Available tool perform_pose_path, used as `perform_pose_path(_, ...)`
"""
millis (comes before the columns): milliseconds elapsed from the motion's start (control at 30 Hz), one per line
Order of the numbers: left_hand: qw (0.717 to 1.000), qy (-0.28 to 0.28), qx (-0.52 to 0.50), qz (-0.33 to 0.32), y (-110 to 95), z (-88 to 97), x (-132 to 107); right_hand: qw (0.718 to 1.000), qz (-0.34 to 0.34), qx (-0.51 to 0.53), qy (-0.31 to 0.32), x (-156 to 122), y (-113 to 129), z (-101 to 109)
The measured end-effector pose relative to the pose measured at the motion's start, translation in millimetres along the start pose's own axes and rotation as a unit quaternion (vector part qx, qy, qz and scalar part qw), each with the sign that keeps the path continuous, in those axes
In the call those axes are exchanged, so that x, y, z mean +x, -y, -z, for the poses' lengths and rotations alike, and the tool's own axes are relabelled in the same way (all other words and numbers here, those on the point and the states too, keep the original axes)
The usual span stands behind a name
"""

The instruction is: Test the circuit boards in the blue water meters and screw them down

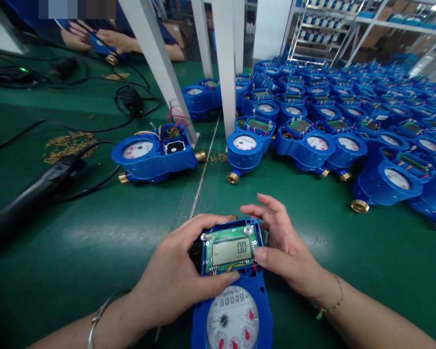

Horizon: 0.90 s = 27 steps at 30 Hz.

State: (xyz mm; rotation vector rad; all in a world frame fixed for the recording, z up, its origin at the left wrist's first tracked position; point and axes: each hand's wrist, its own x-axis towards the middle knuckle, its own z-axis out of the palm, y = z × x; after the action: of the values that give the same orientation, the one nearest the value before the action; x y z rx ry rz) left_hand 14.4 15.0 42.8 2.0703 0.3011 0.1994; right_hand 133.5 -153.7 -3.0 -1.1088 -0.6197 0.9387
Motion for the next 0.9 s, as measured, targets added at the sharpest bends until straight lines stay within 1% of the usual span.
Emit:
perform_pose_path(133,1.000,-0.003,-0.002,-0.006,0,-0.1,-1,1.000,-0.002,0.013,0.028,0,-1,4)
perform_pose_path(233,1.000,-0.004,-0.006,-0.011,0,-0.5,-3,0.999,-0.010,-0.014,0.046,-3,0,8)
perform_pose_path(333,1.000,-0.002,-0.011,-0.015,0,-1.0,-4,0.993,-0.031,-0.108,0.044,-9,3,13)
perform_pose_path(433,1.000,0.003,-0.019,-0.013,0,-1.6,-3,0.976,-0.024,-0.213,0.033,-11,7,17)
perform_pose_path(533,0.999,0.012,-0.031,0.003,-1,-1.5,-3,0.966,-0.004,-0.255,0.039,-10,11,18)
perform_pose_path(733,0.999,0.025,-0.047,0.012,-1,-0.1,-3,0.972,-0.023,-0.227,0.055,-5,15,14)
perform_pose_path(900,0.998,0.029,-0.058,0.014,0,-0.7,-3,0.978,-0.028,-0.196,0.063,-1,13,15)
